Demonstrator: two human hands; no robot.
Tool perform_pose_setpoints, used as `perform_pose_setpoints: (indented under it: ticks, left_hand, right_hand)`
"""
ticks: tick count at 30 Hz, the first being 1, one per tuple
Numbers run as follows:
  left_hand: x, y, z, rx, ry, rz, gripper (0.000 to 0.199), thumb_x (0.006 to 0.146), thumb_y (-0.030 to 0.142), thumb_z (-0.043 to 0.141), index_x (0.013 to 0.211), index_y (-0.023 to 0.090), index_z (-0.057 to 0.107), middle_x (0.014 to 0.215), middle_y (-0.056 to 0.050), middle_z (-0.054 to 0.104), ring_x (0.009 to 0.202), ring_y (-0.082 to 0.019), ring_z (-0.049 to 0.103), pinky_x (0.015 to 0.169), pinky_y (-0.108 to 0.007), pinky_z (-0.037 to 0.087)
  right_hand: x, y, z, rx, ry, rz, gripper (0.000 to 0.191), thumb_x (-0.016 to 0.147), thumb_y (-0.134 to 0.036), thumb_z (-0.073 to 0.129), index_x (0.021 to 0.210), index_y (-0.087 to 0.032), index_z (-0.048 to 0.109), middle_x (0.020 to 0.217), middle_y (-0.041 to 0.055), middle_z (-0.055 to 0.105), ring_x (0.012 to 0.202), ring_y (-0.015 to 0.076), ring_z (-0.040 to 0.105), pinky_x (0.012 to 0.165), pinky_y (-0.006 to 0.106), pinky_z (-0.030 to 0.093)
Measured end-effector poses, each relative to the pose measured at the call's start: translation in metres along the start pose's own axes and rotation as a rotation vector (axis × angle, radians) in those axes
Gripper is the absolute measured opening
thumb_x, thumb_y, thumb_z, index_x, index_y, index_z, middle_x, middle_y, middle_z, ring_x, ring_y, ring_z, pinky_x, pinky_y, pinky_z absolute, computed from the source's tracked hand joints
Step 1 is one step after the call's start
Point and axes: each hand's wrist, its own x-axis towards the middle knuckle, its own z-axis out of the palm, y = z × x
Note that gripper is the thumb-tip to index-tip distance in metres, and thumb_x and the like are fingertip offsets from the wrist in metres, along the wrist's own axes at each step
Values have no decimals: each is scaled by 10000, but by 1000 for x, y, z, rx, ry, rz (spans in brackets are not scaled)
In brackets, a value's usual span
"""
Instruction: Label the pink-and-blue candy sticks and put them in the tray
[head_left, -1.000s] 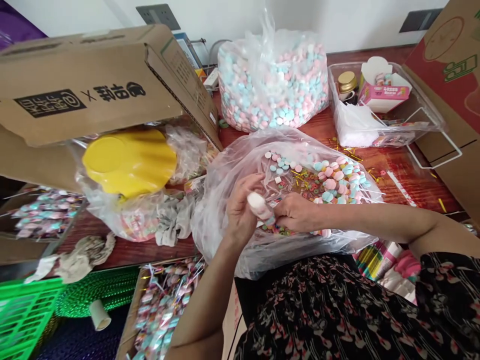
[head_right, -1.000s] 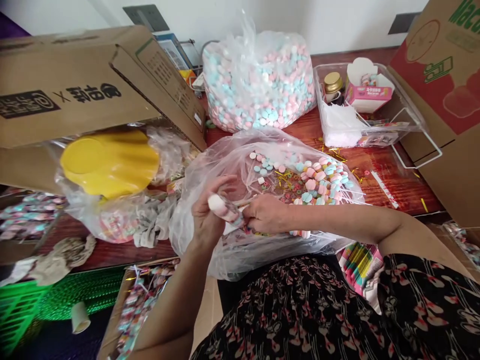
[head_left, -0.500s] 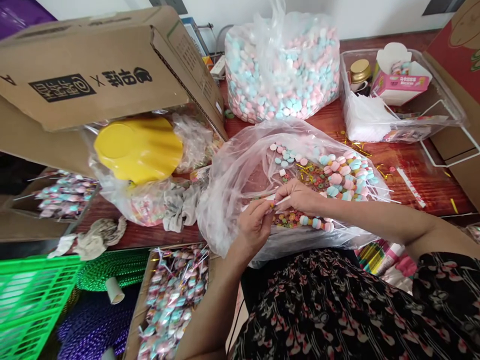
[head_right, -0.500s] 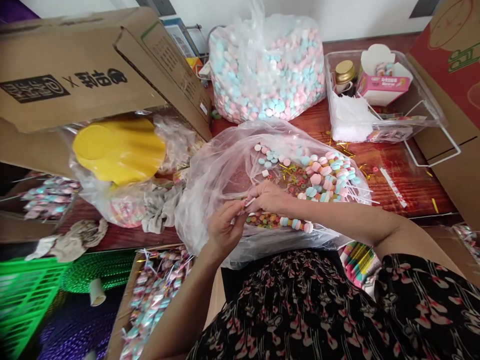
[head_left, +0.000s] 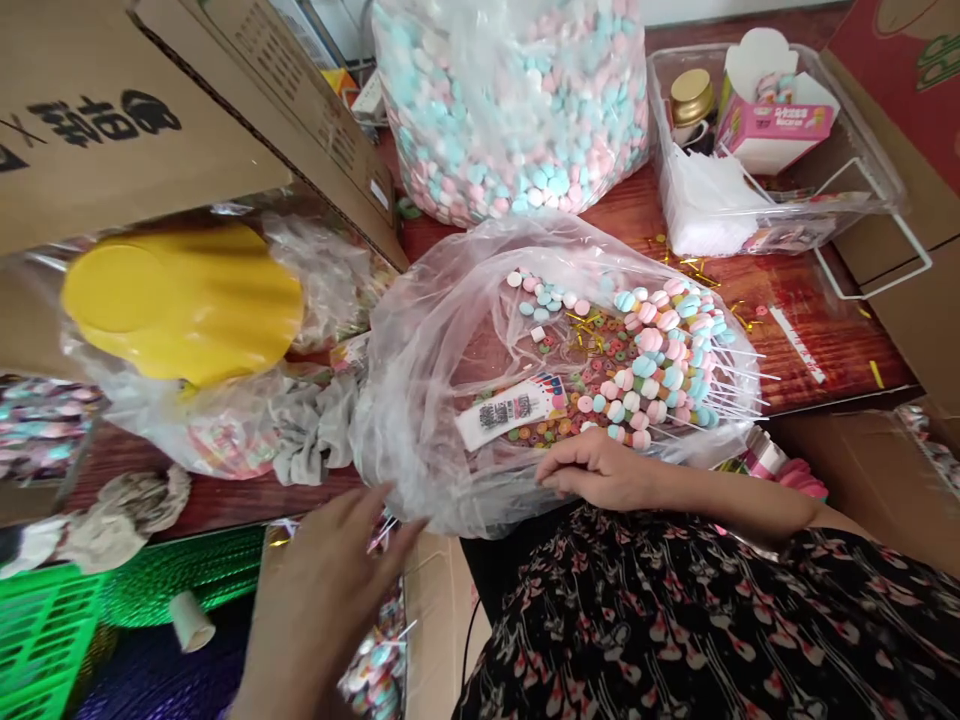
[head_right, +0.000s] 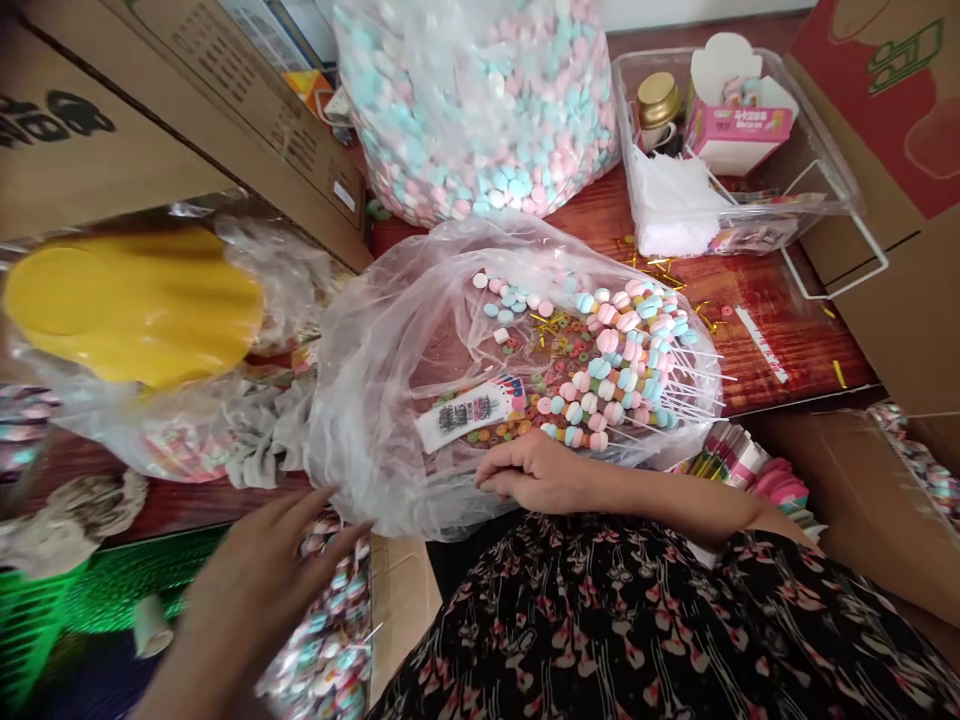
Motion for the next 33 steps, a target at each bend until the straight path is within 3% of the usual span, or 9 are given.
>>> perform_pose_setpoints:
  ticks: [3,6,10,13,15,19,23,27,33]
  left_hand:
    - [68,79,35,-39,3,320,354,869,286,547,1182,160,653,1195,-146,672,1101,-297,617,917,-408,517]
    - [108,122,61,82,8,367,260,850,199,562,1077,152,678,1067,-144,679,965,-305,625,766,-392,522]
    - [116,109,80,41,185,424,153,897,178,534,927,168,683,990,-115,697,928,-272,622,787,-365,510]
    - [116,94,91,-77,389,413,149,922,181,529,899,171,676,936,-88,721,893,-238,628,813,-343,507]
    - [117,92,98,-123,478,384,134,919,199,556,864,179,676,890,-73,728,848,-223,629,799,-334,503]
    - [117,94,103,-124,466,342,159,919,253,582,828,193,699,858,-71,731,830,-224,635,770,-334,494]
    - [113,92,100,-226,341,290,255,954,313,518,970,192,742,1006,-108,738,937,-256,636,845,-385,504]
    - [115,92,95,-310,265,196,302,952,323,487,916,188,753,970,-118,733,904,-264,623,834,-414,502]
    - [115,98,93,-458,314,116,229,922,282,557,797,183,721,818,-67,709,815,-201,627,783,-337,504]
  right_hand:
    - [3,-4,3,-358,48,-312,184,890,-134,497,881,-155,680,790,36,695,717,123,602,686,236,475]
    - [-9,-5,-19,-720,219,-472,187,889,-125,500,853,-166,678,758,41,691,698,143,593,654,262,461]
    - [-50,-6,-90,-772,649,-283,178,927,-148,514,893,-191,684,763,14,706,682,121,620,666,248,478]
    - [-77,-8,-138,-933,791,-62,176,935,-207,530,904,-200,703,853,30,728,772,151,652,735,280,482]
    - [-88,-8,-156,-1128,835,96,191,927,-230,533,915,-192,719,884,58,724,823,185,641,759,308,458]
    - [-98,0,-162,-1395,700,367,191,898,-234,552,907,-185,736,910,91,714,896,239,597,762,346,396]
    - [-104,13,-156,-1394,592,462,188,893,-217,547,888,-196,734,935,83,720,934,238,587,751,337,361]
    - [-111,27,-159,-1357,619,412,220,891,-199,526,816,-196,732,864,70,723,832,206,599,716,320,359]
    - [-129,47,-169,-1137,776,143,193,915,-269,532,811,-186,672,771,62,677,748,199,606,720,327,435]
